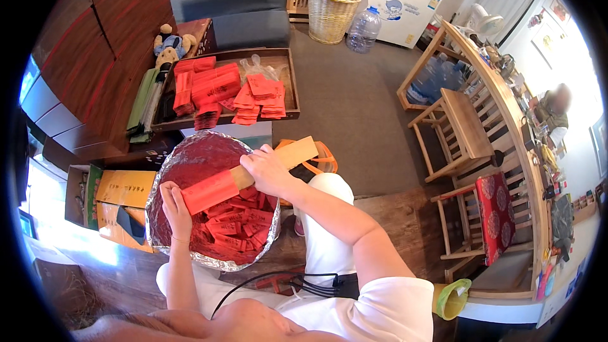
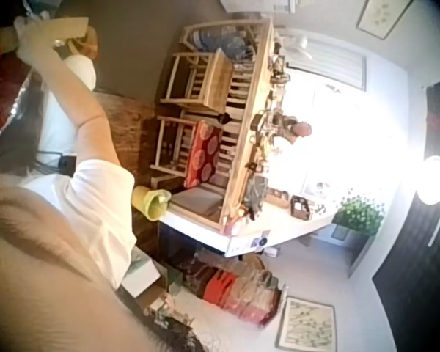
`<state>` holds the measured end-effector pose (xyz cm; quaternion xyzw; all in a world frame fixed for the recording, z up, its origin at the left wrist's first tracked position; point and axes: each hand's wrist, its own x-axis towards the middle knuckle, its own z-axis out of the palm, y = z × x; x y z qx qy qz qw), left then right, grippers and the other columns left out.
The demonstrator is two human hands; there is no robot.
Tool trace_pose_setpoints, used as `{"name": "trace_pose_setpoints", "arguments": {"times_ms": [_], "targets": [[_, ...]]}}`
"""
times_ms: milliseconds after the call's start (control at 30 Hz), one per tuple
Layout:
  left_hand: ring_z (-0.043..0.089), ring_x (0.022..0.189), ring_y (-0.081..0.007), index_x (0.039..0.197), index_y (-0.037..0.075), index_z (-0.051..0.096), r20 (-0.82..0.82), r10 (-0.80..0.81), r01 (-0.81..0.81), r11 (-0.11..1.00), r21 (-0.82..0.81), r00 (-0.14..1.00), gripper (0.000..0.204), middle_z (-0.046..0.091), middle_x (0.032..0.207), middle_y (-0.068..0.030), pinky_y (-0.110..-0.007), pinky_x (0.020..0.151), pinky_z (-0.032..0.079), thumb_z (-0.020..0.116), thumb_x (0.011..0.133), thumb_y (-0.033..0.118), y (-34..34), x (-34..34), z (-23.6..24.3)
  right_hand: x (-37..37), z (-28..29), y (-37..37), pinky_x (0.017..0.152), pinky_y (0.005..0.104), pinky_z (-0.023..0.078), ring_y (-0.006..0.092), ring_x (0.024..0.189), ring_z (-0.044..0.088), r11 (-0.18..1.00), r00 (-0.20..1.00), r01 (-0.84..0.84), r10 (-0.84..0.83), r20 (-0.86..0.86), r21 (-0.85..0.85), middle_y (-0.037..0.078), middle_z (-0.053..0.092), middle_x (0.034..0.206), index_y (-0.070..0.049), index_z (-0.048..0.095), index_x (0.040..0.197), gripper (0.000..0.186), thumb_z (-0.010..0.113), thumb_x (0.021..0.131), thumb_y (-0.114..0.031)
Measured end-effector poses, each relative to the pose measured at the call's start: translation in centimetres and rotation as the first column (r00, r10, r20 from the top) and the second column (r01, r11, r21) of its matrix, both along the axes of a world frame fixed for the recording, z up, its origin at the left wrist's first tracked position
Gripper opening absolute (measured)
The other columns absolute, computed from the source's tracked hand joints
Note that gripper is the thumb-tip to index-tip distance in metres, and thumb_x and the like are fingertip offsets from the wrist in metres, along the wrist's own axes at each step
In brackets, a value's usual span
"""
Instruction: The person sits cross-legged and repeatedly folds small red paper packets by hand. They use a wooden block to press and crease the packets, then place the finished items into a foil-lined bowl on their lap.
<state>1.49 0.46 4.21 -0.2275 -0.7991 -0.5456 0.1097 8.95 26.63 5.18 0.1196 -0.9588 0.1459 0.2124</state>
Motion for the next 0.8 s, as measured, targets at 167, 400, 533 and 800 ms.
{"name": "trace_pose_setpoints", "arguments": {"times_ms": [167,400,533,800], "targets": [[0.053,0.073,-0.0279,0.104,0.000,0.046,-0.042,0.024,-0.022,0.999,0.040,0.999,0.016,0.052,0.086,-0.0150,-0.037,0.068,0.042,0.040,0.100,0.015,0.0,0.0,-0.1,0.2,0.2,-0.2,0.079,0.0363,0.037,0.0265,0.085,0.060,1.000,1.000,0.023,-0.022,0.020,-0.020,0.009,0.062,0.081,-0.006,0.051,0.088,0.028,0.062,0.063,0.002],[0.048,0.077,-0.0151,0.106,0.001,0.048,0.065,-0.054,0.040,0.976,0.212,0.996,0.028,0.049,0.084,-0.0059,-0.029,0.078,0.039,0.032,0.104,0.024,-0.7,-0.8,-0.4,-0.3,-0.2,-0.6,0.081,0.0364,0.037,0.0248,0.088,0.061,0.999,0.999,-0.033,0.033,0.012,-0.031,0.009,0.062,0.082,-0.006,0.053,0.090,0.026,0.062,0.066,-0.001],[0.048,0.083,-0.0162,0.103,0.001,0.052,0.119,-0.080,0.054,0.976,0.211,0.990,0.035,0.050,0.089,-0.0066,-0.030,0.084,0.039,0.031,0.105,0.030,-0.2,-0.9,-0.8,-0.3,-1.2,0.0,0.083,0.0351,0.036,0.0233,0.086,0.060,1.000,0.999,-0.009,0.008,-0.048,-0.026,0.007,0.062,0.082,-0.007,0.053,0.089,0.025,0.063,0.067,-0.005],[0.047,0.099,-0.0204,0.105,0.001,0.049,0.073,-0.088,0.086,0.996,0.036,0.993,0.022,0.050,0.102,-0.0088,-0.032,0.095,0.036,0.045,0.101,0.022,-0.6,-0.5,-0.4,-0.5,-1.1,-0.1,0.080,0.0347,0.036,0.0242,0.081,0.058,0.996,0.996,0.016,-0.022,-0.084,-0.082,0.007,0.059,0.077,-0.008,0.052,0.086,0.027,0.065,0.063,-0.004]]}}
